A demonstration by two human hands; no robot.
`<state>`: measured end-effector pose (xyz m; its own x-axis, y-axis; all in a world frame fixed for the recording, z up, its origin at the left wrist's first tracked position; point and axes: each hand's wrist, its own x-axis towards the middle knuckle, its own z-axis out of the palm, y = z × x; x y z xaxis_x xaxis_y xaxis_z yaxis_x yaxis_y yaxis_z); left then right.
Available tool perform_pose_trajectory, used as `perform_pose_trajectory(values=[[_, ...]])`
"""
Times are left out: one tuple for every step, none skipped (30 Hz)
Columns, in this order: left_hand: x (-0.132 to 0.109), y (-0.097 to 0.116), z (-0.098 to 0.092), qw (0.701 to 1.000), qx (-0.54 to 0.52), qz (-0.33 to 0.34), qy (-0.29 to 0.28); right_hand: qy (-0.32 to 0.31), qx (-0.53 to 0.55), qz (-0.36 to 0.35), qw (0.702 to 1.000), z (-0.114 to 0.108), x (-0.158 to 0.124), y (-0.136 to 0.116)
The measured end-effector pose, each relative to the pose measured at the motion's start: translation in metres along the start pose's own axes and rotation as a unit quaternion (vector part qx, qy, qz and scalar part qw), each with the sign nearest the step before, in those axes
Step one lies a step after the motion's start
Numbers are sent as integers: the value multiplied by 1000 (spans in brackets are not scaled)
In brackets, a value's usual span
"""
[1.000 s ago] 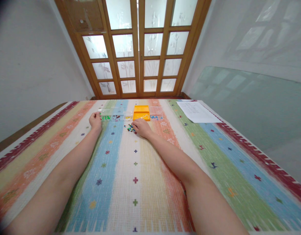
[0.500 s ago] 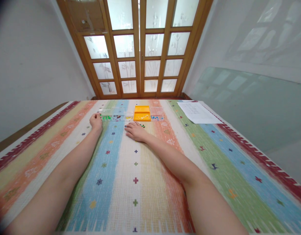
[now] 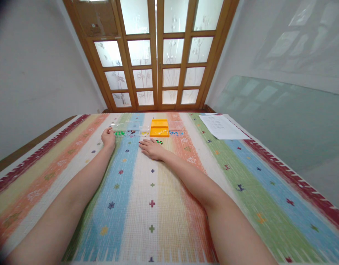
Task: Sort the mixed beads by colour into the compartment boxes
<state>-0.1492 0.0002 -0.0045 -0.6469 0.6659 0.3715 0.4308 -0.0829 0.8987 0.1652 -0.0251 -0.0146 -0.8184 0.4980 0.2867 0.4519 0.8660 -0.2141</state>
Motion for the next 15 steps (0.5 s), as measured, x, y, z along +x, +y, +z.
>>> perform_pose_trajectory(values=[[0,-1,2,1000,5,-8,21,-3,-2,-2,1000,0,0,0],[0,-2,4,999,9,-11,38,-6,-4,-3,1000,0,0,0],[0,-2,5,999,12,-9,45,-7,-5,-5,1000,-1,0,-1],[-1,-2,7,999,14,-1,36,-6,-5,-6,1000,-1,0,-1],[-2,-1,8,1000,16,10,23,-4,-4,-7,1000,-1,0,-1],[-3,0,9,1000,19,21,8,1,-2,-9,1000,-1,0,-2],[-4,2,10,999,22,33,-7,6,1,-11,1000,-1,0,-2],[-6,3,11,998,26,46,-24,11,3,-13,1000,-1,-1,-2],[-8,5,12,997,30,60,-41,16,4,-15,1000,-1,-1,-1],[-11,6,13,995,36,73,-59,22,4,-15,1000,-2,-1,0],[-14,8,15,992,43,87,-77,31,4,-11,999,-2,-1,1],[-17,10,16,988,52,103,-99,43,2,-2,999,-3,-1,4],[-21,13,18,982,63,122,-127,58,0,13,998,-3,-2,7],[-25,15,21,974,74,145,-159,76,-3,33,997,-5,-2,11],[-30,18,22,961,84,173,-198,97,-4,56,994,-6,-3,16]])
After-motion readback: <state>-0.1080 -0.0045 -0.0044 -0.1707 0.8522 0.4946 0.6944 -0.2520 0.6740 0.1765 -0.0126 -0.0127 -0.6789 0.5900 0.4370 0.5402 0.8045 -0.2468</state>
